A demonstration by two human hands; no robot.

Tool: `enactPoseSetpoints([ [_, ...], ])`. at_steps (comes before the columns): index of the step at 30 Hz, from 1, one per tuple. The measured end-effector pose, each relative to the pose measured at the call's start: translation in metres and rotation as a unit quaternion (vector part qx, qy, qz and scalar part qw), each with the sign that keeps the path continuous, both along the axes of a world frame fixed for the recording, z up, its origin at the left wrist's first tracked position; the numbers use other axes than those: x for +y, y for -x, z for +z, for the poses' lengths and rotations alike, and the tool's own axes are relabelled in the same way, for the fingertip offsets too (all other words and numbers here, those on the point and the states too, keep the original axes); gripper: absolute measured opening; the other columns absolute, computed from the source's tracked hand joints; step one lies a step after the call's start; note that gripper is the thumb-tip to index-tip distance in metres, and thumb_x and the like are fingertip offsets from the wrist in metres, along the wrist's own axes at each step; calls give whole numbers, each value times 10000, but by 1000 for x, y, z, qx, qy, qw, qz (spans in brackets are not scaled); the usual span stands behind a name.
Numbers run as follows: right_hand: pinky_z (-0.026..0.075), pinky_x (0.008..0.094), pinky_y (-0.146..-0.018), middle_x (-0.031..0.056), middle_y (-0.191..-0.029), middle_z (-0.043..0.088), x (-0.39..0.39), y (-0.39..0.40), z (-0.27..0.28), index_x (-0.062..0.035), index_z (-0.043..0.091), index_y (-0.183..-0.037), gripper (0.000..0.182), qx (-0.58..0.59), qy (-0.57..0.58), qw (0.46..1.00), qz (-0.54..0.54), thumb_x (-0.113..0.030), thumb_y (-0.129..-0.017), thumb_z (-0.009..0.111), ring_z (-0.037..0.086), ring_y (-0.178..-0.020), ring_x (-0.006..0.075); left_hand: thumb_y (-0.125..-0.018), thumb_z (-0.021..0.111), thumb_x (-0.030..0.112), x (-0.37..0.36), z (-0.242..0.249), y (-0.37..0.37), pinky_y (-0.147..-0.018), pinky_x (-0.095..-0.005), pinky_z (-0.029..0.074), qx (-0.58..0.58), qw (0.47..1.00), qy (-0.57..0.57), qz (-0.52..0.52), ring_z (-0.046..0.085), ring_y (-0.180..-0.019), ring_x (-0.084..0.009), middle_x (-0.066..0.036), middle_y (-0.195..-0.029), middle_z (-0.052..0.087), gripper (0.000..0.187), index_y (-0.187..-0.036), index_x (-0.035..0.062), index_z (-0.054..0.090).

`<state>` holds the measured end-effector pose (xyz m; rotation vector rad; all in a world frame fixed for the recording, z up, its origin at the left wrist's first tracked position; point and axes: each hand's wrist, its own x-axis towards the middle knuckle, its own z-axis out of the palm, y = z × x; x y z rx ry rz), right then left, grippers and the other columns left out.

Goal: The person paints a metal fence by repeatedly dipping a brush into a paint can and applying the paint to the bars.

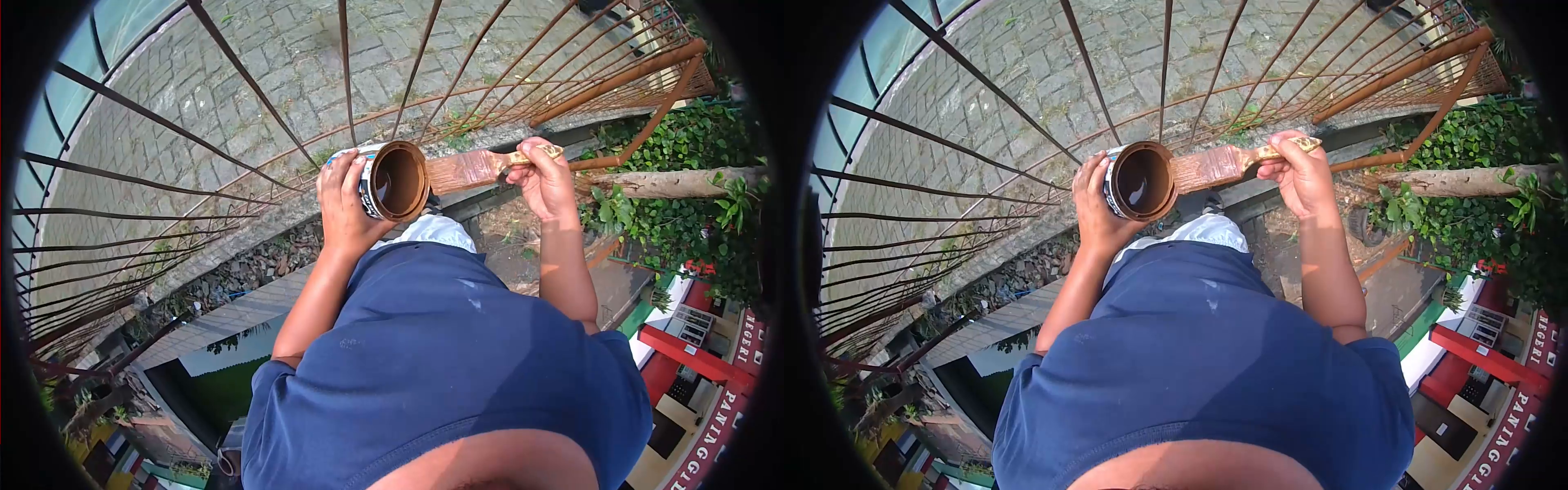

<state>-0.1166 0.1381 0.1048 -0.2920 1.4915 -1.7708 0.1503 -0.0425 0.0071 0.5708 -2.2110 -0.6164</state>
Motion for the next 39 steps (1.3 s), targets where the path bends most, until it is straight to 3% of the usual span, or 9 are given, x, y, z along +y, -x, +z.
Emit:
enactPoseSetpoints([
  [3, 635, 312, -628, 103, -864, 707, -16, -11, 4, -6, 651, -1025, 105, 88, -53, 994, 47, -59, -939, 682, 718, -677, 180, -518, 978, 363, -2, 1, -12, -1161, -599, 296, 21, 1000, 0, 23, 458, -1358, -396, -184, -1455, 477, 1141, -1454, 118, 374],
  [8, 644, 323, -642, 105, -892, 702, -24, -20, 39, 32, 643, -1017, 83, 159, 75, 984, 39, -13, -947, 650, 716, -714, 180, -520, 975, 354, -7, -2, -33, -1143, -595, 312, 68, 997, 14, 40, 467, -1345, -403, -189, -1450, 481, 1131, -1450, 116, 377],
  [11, 630, 314, -678, 104, -896, 707, -34, -57, 70, 30, 675, -980, 88, 249, 108, 956, 111, -4, -904, 704, 716, -760, 176, -523, 972, 307, -8, -6, -43, -1143, -561, 331, 98, 994, -25, 45, 474, -1345, -405, -195, -1453, 487, 1131, -1458, 120, 365],
  [14, 575, 318, -681, 98, -867, 736, -52, -98, 95, 8, 735, -886, 97, 428, 74, 871, 229, 13, -804, 787, 713, -768, 173, -516, 976, 294, -13, -4, -49, -1115, -533, 383, 115, 992, -29, 42, 496, -1329, -405, -203, -1455, 490, 1140, -1461, 130, 361],
  [15, 549, 327, -664, 111, -839, 739, -66, -103, 103, -14, 745, -869, 115, 531, 100, 782, 311, 20, -770, 793, 711, -735, 211, -516, 977, 294, -14, -2, -52, -1110, -534, 390, 116, 992, -29, 36, 501, -1324, -406, -205, -1454, 491, 1140, -1461, 132, 361],
  [18, 545, 375, -645, 58, -884, 704, -89, -113, 99, -133, 753, -941, 239, 620, 112, 648, 428, -22, -730, 756, 689, -772, 281, -526, 978, 308, -18, 0, -61, -1115, -542, 388, 106, 994, -34, 11, 507, -1320, -409, -203, -1444, 502, 1125, -1458, 136, 371],
  [21, 558, 382, -643, 42, -933, 723, -105, -117, 110, -148, 759, -911, 206, 645, 82, 558, 516, -51, -732, 794, 707, -801, 270, -542, 980, 336, -23, 4, -72, -1139, -551, 363, 95, 995, -26, -9, 501, -1336, -398, -179, -1441, 514, 1101, -1448, 140, 385],
  [27, 545, 385, -623, 13, -922, 716, -125, -131, 95, -187, 760, -927, 174, 641, 60, 507, 573, -120, -769, 786, 703, -793, 256, -540, 986, 369, -27, 13, -84, -1154, -592, 332, 75, 997, 11, -15, 499, -1343, -392, -163, -1440, 508, 1103, -1438, 150, 386],
  [39, 546, 390, -622, 16, -882, 714, -137, -138, 91, -159, 761, -913, 173, 638, 92, 539, 543, -139, -747, 807, 701, -780, 270, -559, 976, 371, -28, 16, -94, -1152, -627, 322, 70, 997, 32, -18, 496, -1342, -392, -163, -1450, 500, 1054, -1412, 151, 399],
])
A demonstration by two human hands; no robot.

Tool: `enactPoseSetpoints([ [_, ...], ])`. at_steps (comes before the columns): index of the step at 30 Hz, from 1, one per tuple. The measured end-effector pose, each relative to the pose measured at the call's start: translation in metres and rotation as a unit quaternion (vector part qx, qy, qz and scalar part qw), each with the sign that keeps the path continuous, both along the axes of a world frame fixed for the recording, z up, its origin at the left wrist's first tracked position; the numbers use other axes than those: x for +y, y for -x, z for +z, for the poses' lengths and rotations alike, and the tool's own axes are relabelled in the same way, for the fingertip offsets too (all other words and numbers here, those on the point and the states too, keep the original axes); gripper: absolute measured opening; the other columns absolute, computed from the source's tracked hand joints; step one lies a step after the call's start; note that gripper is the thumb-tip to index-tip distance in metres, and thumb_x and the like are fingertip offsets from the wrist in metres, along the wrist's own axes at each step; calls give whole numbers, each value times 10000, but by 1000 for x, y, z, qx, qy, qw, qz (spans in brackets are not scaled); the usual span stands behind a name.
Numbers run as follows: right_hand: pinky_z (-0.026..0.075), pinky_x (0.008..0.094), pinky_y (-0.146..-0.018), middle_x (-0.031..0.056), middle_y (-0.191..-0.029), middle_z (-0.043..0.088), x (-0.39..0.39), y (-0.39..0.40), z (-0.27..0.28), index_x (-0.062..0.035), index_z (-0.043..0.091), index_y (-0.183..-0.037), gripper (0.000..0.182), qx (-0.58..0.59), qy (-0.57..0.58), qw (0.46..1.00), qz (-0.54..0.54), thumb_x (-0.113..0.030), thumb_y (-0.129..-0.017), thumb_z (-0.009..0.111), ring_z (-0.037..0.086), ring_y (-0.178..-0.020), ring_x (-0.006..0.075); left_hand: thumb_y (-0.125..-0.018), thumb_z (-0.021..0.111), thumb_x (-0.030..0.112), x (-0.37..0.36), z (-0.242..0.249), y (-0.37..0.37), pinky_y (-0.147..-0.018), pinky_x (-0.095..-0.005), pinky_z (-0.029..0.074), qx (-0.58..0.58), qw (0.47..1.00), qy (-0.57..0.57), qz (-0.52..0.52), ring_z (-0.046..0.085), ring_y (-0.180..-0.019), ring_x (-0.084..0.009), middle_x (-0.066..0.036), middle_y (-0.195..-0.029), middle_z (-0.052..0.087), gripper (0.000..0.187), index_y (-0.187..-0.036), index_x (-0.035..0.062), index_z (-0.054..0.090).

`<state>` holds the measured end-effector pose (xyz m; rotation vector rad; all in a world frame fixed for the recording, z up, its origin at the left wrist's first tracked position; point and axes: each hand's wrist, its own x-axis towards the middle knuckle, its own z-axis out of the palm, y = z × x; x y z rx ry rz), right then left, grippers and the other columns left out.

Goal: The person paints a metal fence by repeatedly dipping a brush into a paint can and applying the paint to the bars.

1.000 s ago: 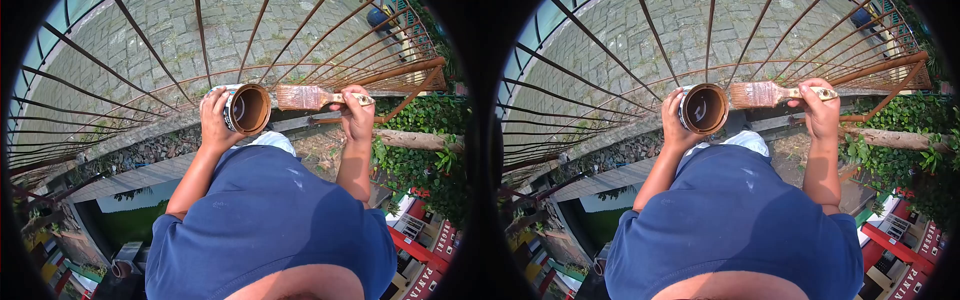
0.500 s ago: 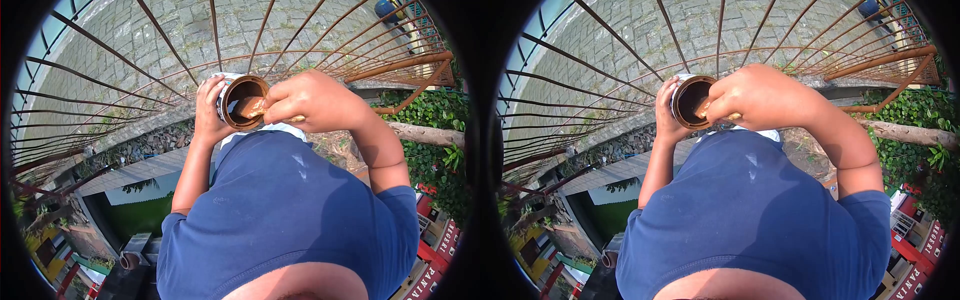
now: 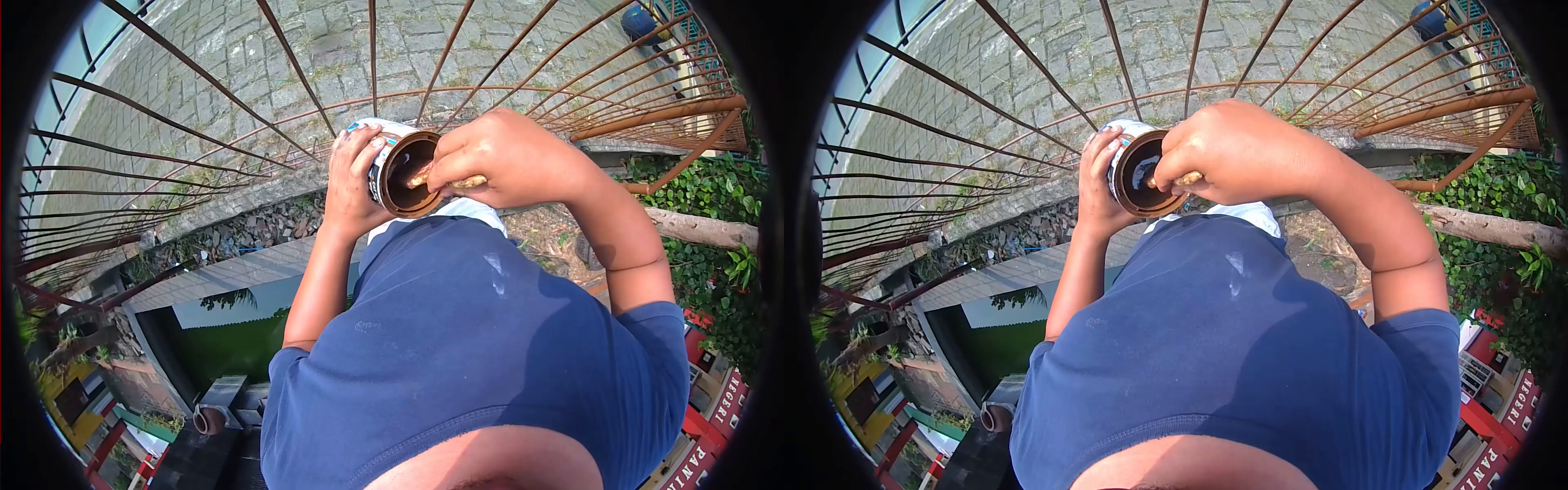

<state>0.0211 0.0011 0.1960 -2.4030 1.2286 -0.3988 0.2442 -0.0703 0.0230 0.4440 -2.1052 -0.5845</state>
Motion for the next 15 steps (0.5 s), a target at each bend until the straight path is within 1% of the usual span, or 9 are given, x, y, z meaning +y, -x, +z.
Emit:
enactPoseSetpoints([
  [3, 543, 390, -614, 16, -874, 711, 0, -3, 0, -157, 758, -908, 169, 45, -22, 999, -3, -133, -747, 805, 699, -771, 274, -556, 976, 374, 0, -1, 0, -1157, -627, 318, -4, 1000, -1, -4, 494, -1346, -387, -159, -1451, 501, 1052, -1408, 148, 401],
  [6, 557, 411, -675, 20, -871, 723, 2, -5, 5, -174, 783, -941, 198, 19, -27, 999, -28, -115, -752, 780, 708, -805, 268, -553, 975, 377, -2, -1, -1, -1164, -624, 312, -7, 1000, -5, -12, 491, -1351, -382, -155, -1458, 497, 1052, -1406, 146, 405],
  [9, 553, 409, -673, 16, -864, 719, 3, -3, 5, -179, 784, -944, 188, 31, -43, 998, -15, -122, -764, 784, 706, -800, 271, -549, 975, 378, 3, -3, -4, -1168, -623, 308, -19, 1000, -10, -2, 485, -1358, -379, -154, -1465, 492, 1059, -1411, 147, 405],
  [12, 554, 402, -672, 36, -866, 724, 1, 7, 1, -144, 782, -945, 168, -46, -36, 998, -13, -121, -779, 795, 704, -794, 285, -536, 976, 365, 7, -4, -4, -1173, -613, 308, -23, 1000, -17, 14, 469, -1370, -378, -155, -1467, 489, 1096, -1436, 143, 391],
  [15, 560, 380, -674, 72, -881, 732, 3, 23, -6, -106, 778, -956, 162, -138, -36, 989, -29, -108, -795, 800, 704, -795, 299, -523, 978, 348, 16, -1, -4, -1176, -601, 309, -53, 996, -54, 53, 464, -1372, -382, -157, -1465, 490, 1115, -1444, 133, 387],
])
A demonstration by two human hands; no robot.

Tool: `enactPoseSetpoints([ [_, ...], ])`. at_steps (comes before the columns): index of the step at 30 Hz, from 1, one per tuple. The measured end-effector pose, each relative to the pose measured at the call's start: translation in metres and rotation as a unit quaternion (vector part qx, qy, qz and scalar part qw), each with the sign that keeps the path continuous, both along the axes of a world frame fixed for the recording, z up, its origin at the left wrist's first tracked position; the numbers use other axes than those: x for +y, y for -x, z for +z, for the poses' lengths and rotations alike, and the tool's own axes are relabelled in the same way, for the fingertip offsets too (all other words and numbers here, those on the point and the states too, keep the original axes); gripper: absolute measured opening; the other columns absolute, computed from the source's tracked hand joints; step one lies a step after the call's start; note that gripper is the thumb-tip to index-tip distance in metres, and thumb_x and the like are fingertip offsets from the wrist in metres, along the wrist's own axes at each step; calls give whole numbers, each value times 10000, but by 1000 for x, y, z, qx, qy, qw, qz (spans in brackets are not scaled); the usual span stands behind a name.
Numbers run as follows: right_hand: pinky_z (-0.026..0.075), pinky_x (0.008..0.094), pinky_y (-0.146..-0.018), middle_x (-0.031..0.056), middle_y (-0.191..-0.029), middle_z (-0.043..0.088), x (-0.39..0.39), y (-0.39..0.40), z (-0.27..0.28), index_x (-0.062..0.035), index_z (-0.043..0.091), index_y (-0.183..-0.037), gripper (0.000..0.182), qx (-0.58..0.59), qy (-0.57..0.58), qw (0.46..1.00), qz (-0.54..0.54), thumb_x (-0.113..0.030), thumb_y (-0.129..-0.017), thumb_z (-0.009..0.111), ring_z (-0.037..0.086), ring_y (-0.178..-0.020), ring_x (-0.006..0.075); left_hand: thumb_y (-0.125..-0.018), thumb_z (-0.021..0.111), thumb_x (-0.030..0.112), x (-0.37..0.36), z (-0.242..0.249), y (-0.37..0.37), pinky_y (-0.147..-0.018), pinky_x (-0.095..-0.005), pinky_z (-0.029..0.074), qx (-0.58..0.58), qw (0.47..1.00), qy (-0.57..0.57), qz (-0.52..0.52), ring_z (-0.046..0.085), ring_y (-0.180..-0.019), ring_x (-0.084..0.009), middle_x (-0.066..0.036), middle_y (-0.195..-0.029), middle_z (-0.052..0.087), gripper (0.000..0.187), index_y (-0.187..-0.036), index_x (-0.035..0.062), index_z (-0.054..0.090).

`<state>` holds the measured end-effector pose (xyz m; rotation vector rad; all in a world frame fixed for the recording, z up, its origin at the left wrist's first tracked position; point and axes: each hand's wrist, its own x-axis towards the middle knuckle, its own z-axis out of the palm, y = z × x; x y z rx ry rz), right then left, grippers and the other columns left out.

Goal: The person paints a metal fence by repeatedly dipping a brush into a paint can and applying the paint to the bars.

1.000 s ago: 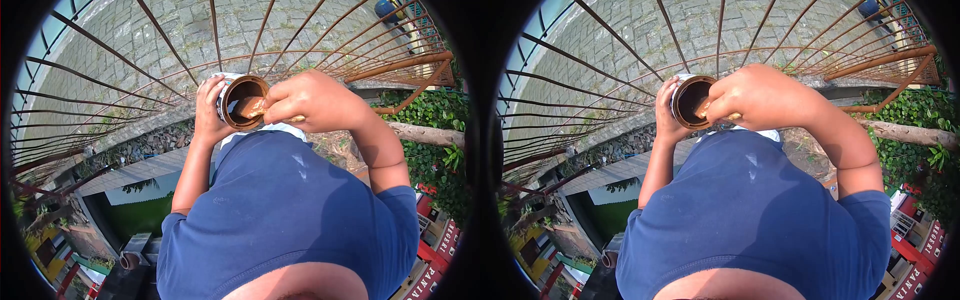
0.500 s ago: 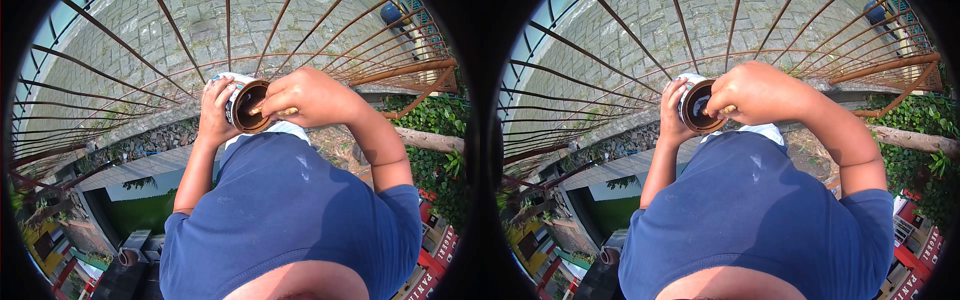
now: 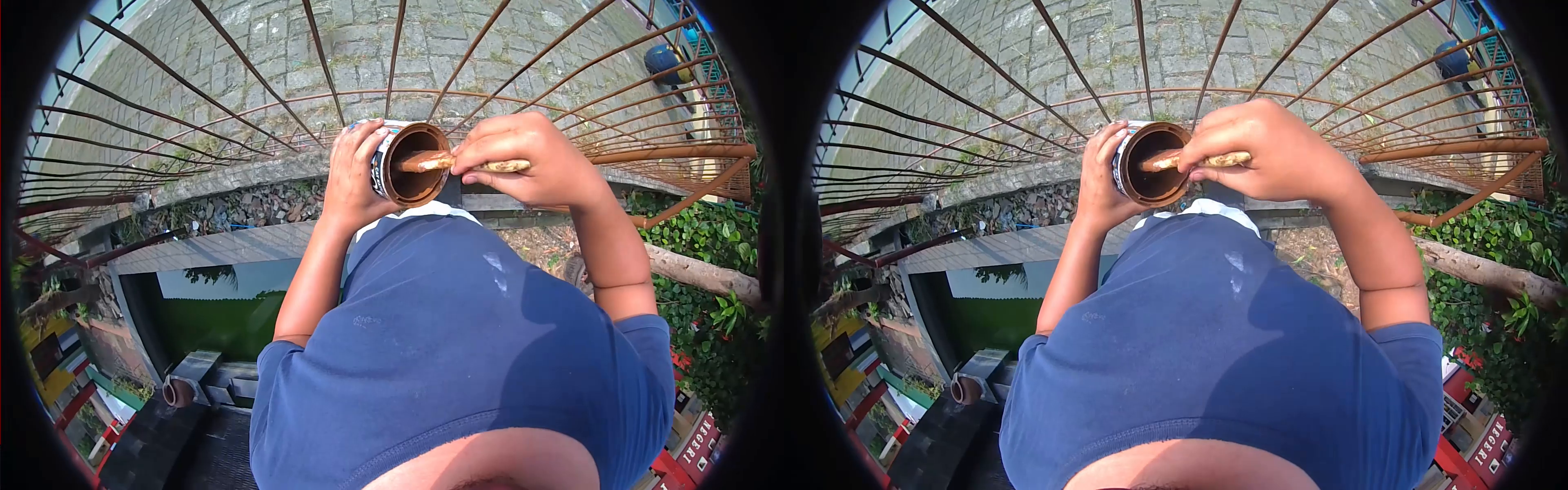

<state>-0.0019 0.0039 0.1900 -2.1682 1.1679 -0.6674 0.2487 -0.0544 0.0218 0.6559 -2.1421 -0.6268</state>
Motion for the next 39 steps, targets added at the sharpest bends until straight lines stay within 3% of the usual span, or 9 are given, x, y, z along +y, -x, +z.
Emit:
enactPoseSetpoints([
  [1, 566, 343, -703, 113, -908, 745, 3, 6, -1, -50, 771, -968, 158, -8, -13, 1000, -10, -69, -813, 791, 722, -803, 271, -505, 978, 323, 4, 1, 1, -1174, -570, 323, -3, 1000, -14, 22, 463, -1368, -386, -163, -1461, 493, 1131, -1448, 113, 390],
  [5, 555, 294, -792, 100, -947, 754, 21, 23, -29, 19, 755, -980, 116, -136, -96, 974, -151, -14, -869, 753, 707, -880, 140, -482, 973, 303, 19, 12, 4, -1168, -516, 345, -40, 992, -65, 98, 463, -1361, -388, -172, -1450, 500, 1154, -1458, 88, 396],
  [8, 555, 283, -833, 81, -992, 740, 30, 35, -54, 22, 749, -1007, 113, -264, -164, 926, -214, 2, -897, 738, 690, -916, 134, -479, 978, 316, 28, 19, 11, -1164, -515, 348, -59, 984, -94, 137, 461, -1365, -387, -174, -1444, 503, 1168, -1466, 90, 394],
  [12, 554, 283, -865, 86, -1033, 725, 35, 60, -74, 31, 735, -1034, 124, -318, -187, 907, -203, 22, -911, 721, 686, -947, 143, -486, 985, 334, 37, 21, 23, -1158, -512, 354, -81, 975, -121, 166, 462, -1366, -384, -174, -1434, 511, 1168, -1467, 87, 400],
  [21, 580, 316, -864, 128, -1043, 725, 32, 86, -83, 35, 738, -1024, 132, -260, -165, 934, -180, 47, -895, 711, 715, -955, 193, -487, 996, 377, 36, 11, 26, -1146, -501, 363, -87, 971, -137, 178, 474, -1364, -364, -160, -1427, 523, 1167, -1455, 78, 417],
  [29, 598, 335, -860, 139, -1037, 725, 3, 27, -80, 46, 722, -1032, 128, -281, -145, 923, -219, 60, -905, 704, 723, -950, 213, -476, 994, 369, -14, 7, -42, -1156, -505, 355, -87, 976, -138, 147, 461, -1374, -378, -176, -1446, 502, 1193, -1472, 77, 406],
  [35, 607, 348, -863, 140, -1009, 723, -43, -65, -64, 64, 704, -1037, 123, -317, -133, 909, -236, 56, -915, 692, 732, -927, 226, -499, 980, 375, -60, 5, -123, -1184, -527, 324, -72, 978, -142, 133, 456, -1376, -377, -166, -1447, 500, 1168, -1484, 123, 404],
  [37, 616, 349, -857, 127, -997, 724, -57, -93, -65, 63, 703, -1032, 116, -334, -124, 902, -245, 53, -917, 692, 729, -919, 216, -491, 982, 361, -72, 5, -141, -1179, -508, 339, -76, 981, -127, 128, 457, -1380, -381, -170, -1446, 506, 1171, -1477, 97, 409],
  [39, 621, 353, -856, 122, -997, 721, -70, -127, -64, 63, 702, -1028, 112, -301, -128, 912, -249, 52, -917, 694, 726, -911, 209, -500, 977, 353, -83, 6, -158, -1181, -510, 336, -84, 982, -114, 125, 456, -1377, -378, -161, -1449, 502, 1155, -1475, 102, 412],
])
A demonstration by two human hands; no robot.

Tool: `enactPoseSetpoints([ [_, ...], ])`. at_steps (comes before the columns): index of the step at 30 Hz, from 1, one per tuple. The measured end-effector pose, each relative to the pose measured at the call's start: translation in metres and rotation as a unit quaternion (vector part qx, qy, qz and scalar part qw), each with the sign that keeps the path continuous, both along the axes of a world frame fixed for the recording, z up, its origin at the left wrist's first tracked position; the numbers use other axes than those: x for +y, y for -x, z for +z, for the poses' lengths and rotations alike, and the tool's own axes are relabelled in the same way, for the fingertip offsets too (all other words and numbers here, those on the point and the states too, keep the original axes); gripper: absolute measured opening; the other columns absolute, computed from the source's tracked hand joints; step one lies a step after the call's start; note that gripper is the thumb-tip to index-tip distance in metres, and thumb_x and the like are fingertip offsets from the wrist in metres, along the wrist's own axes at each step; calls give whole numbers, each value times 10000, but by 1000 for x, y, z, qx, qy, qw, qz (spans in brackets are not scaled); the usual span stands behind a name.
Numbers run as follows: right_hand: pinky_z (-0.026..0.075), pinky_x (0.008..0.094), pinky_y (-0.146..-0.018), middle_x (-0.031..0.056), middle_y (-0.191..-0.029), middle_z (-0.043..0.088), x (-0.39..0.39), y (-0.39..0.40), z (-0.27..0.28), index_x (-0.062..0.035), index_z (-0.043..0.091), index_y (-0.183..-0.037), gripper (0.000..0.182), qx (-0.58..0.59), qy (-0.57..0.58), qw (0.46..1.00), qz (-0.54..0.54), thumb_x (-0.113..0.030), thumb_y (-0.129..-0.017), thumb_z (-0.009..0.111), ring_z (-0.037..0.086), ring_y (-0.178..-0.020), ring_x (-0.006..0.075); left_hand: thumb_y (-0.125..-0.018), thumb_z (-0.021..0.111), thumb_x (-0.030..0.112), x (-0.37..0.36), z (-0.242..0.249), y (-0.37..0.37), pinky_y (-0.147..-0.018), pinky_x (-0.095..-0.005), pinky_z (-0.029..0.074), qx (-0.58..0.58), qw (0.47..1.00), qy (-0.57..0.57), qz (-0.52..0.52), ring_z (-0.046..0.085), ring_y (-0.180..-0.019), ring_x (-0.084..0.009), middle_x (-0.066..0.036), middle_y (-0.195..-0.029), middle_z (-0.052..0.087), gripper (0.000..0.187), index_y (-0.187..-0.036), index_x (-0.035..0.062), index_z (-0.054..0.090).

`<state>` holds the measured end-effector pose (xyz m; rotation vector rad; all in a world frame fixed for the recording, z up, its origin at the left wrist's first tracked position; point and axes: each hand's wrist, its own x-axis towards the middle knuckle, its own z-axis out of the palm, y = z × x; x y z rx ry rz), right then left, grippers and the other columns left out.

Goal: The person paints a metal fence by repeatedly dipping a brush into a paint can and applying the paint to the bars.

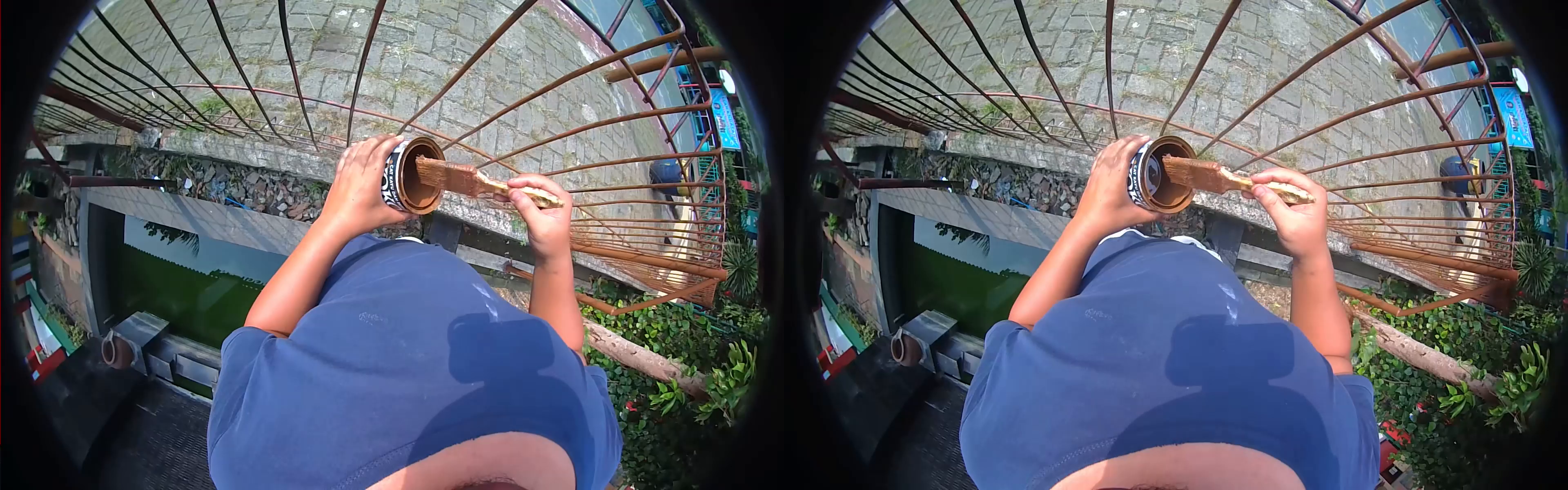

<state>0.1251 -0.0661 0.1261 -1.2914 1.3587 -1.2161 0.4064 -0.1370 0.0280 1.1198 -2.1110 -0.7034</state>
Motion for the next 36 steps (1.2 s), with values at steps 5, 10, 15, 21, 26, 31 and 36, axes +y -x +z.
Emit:
enactPoseSetpoints([
  [5, 639, 368, -820, 135, -955, 713, -20, -77, -10, 79, 688, -1026, 114, -45, -2, 998, -46, 3, -942, 675, 727, -879, 223, -515, 963, 321, -13, -4, -34, -1175, -521, 332, 0, 999, 33, -31, 455, -1366, -372, -145, -1453, 486, 1112, -1462, 108, 420],
  [10, 656, 358, -766, 135, -959, 710, -27, -91, -4, 79, 678, -1030, 122, -98, 16, 989, -112, -27, -972, 664, 728, -816, 213, -500, 961, 276, -16, -7, -51, -1176, -522, 328, 18, 999, 44, -1, 454, -1369, -358, -135, -1453, 488, 1123, -1465, 116, 408],
  [15, 656, 355, -746, 134, -958, 707, -21, -76, -3, 73, 677, -1039, 122, -125, 14, 985, -114, -24, -967, 660, 736, -802, 224, -502, 963, 269, -7, -4, -55, -1178, -522, 324, 20, 998, 53, 14, 468, -1361, -360, -135, -1451, 497, 1127, -1465, 110, 400],
  [21, 656, 360, -725, 149, -974, 714, -16, -52, -22, 45, 646, -1084, 137, -238, -4, 965, -110, -36, -974, 629, 749, -773, 257, -515, 959, 294, 3, 0, -61, -1163, -569, 319, 36, 994, 84, 54, 467, -1346, -385, -149, -1433, 491, 1109, -1455, 115, 397],
  [26, 653, 357, -667, 124, -911, 720, -11, -41, -30, 13, 654, -1038, 109, -239, -74, 958, -143, -42, -945, 671, 744, -693, 230, -494, 977, 290, 9, 2, -53, -1150, -588, 320, 29, 988, 124, 86, 463, -1356, -379, -143, -1461, 483, 1139, -1458, 125, 393],
  [31, 633, 322, -592, 118, -833, 726, -18, -16, -51, -12, 654, -1009, 94, -250, -144, 944, -163, -51, -929, 685, 731, -635, 209, -497, 974, 278, 13, -4, -53, -1147, -603, 310, -18, 980, 177, 91, 466, -1359, -372, -141, -1473, 481, 1137, -1464, 137, 392],
  [36, 640, 340, -599, 131, -823, 734, -14, 2, -74, -16, 660, -1035, 116, -339, -211, 901, -173, -105, -960, 649, 733, -635, 212, -517, 954, 260, 13, -12, -51, -1151, -601, 309, -21, 982, 152, 106, 469, -1364, -366, -160, -1465, 484, 1102, -1455, 135, 391],
])
